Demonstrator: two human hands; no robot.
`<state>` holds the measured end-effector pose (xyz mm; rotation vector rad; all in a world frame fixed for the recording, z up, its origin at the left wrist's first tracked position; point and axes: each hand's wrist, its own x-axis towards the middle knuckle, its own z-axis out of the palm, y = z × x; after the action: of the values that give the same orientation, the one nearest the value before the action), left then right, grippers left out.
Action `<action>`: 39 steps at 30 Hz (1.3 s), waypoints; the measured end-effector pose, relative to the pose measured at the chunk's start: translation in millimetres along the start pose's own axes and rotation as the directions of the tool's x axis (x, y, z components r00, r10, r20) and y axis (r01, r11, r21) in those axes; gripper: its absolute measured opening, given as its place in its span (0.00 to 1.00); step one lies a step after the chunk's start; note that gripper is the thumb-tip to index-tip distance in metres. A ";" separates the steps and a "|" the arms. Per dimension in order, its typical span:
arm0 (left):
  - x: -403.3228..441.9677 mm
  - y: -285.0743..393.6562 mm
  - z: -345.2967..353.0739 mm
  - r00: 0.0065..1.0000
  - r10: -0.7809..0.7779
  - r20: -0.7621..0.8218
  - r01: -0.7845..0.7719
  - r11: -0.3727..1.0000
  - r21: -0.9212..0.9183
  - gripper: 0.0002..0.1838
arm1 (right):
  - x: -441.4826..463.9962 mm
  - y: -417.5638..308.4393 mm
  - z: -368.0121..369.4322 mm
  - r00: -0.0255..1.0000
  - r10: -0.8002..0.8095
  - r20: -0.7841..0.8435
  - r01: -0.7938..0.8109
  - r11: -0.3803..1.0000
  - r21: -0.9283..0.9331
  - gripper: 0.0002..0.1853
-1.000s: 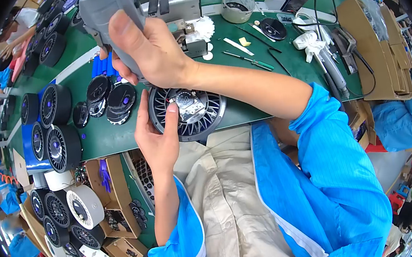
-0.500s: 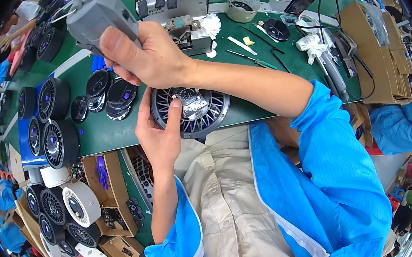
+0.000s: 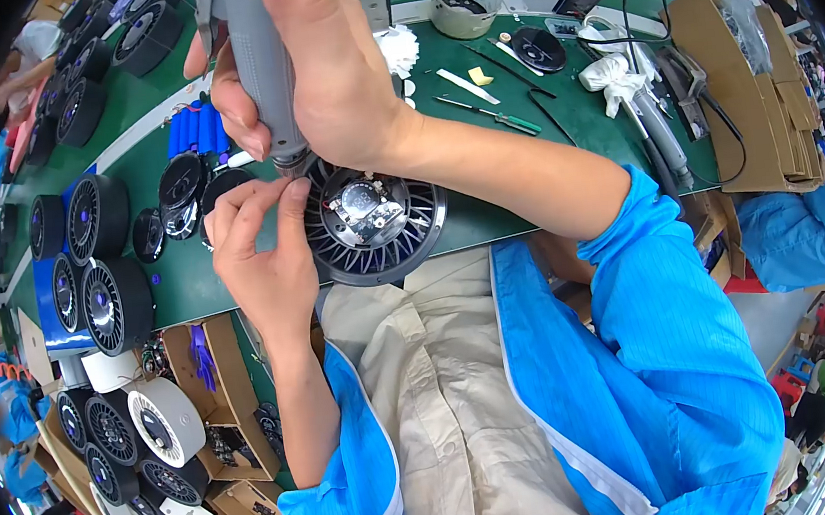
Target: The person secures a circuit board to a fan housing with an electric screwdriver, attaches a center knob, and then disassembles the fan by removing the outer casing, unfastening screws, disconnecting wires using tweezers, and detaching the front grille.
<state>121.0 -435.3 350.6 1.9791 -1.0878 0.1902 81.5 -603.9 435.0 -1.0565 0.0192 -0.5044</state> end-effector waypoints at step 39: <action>-0.7 51.1 19.6 0.992 -0.023 0.124 -0.009 0.967 0.254 0.27 | -14.1 -6.5 -34.4 0.971 -0.224 -0.077 0.188 0.927 -0.324 0.58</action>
<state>77.3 -462.7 368.8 2.2491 -1.1853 0.2128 57.8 -629.1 420.0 -1.3499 0.0917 -0.7712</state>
